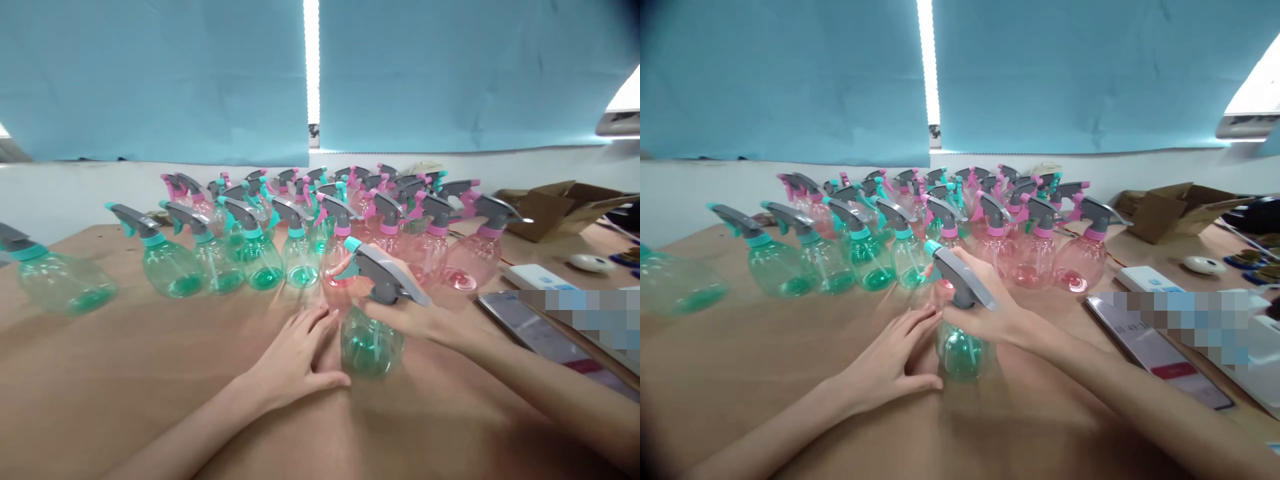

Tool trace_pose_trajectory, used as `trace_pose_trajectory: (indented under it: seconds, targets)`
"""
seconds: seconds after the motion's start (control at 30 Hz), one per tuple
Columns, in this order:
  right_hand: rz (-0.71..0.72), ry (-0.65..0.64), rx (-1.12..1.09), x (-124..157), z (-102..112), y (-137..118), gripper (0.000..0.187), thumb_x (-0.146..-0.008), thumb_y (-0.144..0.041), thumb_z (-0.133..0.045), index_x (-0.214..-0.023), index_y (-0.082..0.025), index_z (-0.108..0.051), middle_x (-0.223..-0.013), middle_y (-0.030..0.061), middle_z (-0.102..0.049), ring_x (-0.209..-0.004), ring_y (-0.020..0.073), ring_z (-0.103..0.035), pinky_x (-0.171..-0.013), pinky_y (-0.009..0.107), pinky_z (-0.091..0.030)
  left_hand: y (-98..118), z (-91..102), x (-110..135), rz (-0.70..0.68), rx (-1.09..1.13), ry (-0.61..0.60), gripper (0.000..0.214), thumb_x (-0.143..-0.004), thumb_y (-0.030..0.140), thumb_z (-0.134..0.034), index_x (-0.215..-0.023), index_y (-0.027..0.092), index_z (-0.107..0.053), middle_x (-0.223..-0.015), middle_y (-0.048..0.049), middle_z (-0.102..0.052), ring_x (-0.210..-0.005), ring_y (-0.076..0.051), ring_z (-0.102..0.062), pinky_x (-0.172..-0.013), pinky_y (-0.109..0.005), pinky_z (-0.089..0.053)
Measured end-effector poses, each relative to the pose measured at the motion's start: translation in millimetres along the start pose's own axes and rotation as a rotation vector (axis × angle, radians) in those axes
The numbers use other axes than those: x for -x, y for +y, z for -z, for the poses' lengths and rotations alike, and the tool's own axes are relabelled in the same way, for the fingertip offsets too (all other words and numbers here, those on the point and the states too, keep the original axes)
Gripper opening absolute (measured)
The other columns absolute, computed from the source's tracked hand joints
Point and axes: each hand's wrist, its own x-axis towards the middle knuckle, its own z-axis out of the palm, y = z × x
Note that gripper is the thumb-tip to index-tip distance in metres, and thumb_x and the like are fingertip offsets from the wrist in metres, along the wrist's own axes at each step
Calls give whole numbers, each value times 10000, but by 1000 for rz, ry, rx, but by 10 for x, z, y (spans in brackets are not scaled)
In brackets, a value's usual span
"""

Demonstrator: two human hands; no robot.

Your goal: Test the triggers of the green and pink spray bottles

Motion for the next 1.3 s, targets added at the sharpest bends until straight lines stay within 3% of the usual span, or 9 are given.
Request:
trace_pose_trajectory:
  seconds: [0.1, 0.2, 0.43, 0.53, 0.63, 0.7, 0.77, 1.03, 1.3]
  targets:
    - [54, 21, 55, -21, 4, -40, 217, -643, -72, -498, -759, -248, -443, -733, -53, -478, -531, 76, -424, -480, 230, -372, -43, 24, 16, 23, -26, -5, 851, -770, 664, -636, -1448, 225, -366, -1482, -181, -374, -1379, -362, -300, -1080, -550, -282]
    - [54, 22, 73, -40, 14, -86, 172, -652, -100, -501, -695, -246, -420, -697, -39, -488, -546, 94, -447, -478, 241, -384, -68, 36, 20, 45, -25, -3, 825, -777, 681, -610, -1440, 241, -391, -1479, -173, -385, -1375, -368, -307, -1080, -568, -273]
    - [-29, 22, 38, -17, 15, -57, 223, -619, -143, -521, -797, -276, -502, -696, -24, -543, -499, 115, -452, -443, 267, -409, -130, 6, 40, 56, 16, 23, 807, -773, 665, -628, -1451, 306, -376, -1492, -134, -385, -1380, -367, -307, -1088, -591, -245]
    - [-89, -18, -14, -6, -6, -26, 287, -650, -137, -533, -891, -291, -552, -800, -23, -611, -483, 102, -470, -441, 257, -433, -143, 5, 47, 73, 13, 31, 802, -772, 667, -623, -1450, 317, -377, -1493, -126, -387, -1373, -374, -316, -1086, -604, -240]
    - [-124, -36, -60, -24, -41, -32, 279, -712, -138, -529, -955, -270, -565, -1034, 11, -645, -736, 151, -640, -636, 286, -555, -135, 14, 47, 93, -10, 23, 793, -784, 656, -611, -1443, 269, -398, -1489, -149, -384, -1369, -381, -318, -1086, -598, -246]
    - [-130, -39, -87, -38, -66, -42, 283, -747, -160, -541, -1015, -250, -555, -1119, 40, -638, -912, 180, -664, -794, 330, -571, -126, 16, 46, 95, -27, 16, 784, -792, 638, -612, -1434, 237, -411, -1489, -166, -378, -1369, -385, -312, -1083, -591, -256]
    - [-140, -34, -118, -39, -90, -38, 333, -769, -182, -552, -1096, -239, -522, -1156, 59, -639, -958, 184, -672, -840, 343, -574, -122, 13, 47, 97, -34, 24, 769, -796, 623, -618, -1430, 240, -412, -1490, -165, -373, -1368, -388, -311, -1077, -587, -268]
    - [-142, -43, -149, 30, -149, 81, 285, -818, -194, -564, -1082, -269, -491, -1245, 36, -624, -808, 135, -704, -733, 279, -610, -132, -20, 57, 83, -68, 23, 741, -823, 611, -591, -1439, 255, -381, -1495, -156, -362, -1372, -380, -304, -1078, -578, -273]
    - [-234, -95, -43, 50, -93, 49, 294, -810, -258, -561, -1101, -275, -524, -1230, 42, -640, -739, 166, -687, -612, 311, -589, -94, 1, 53, 88, -110, -14, 713, -853, 575, -579, -1431, 210, -379, -1504, -166, -340, -1382, -362, -287, -1096, -575, -248]
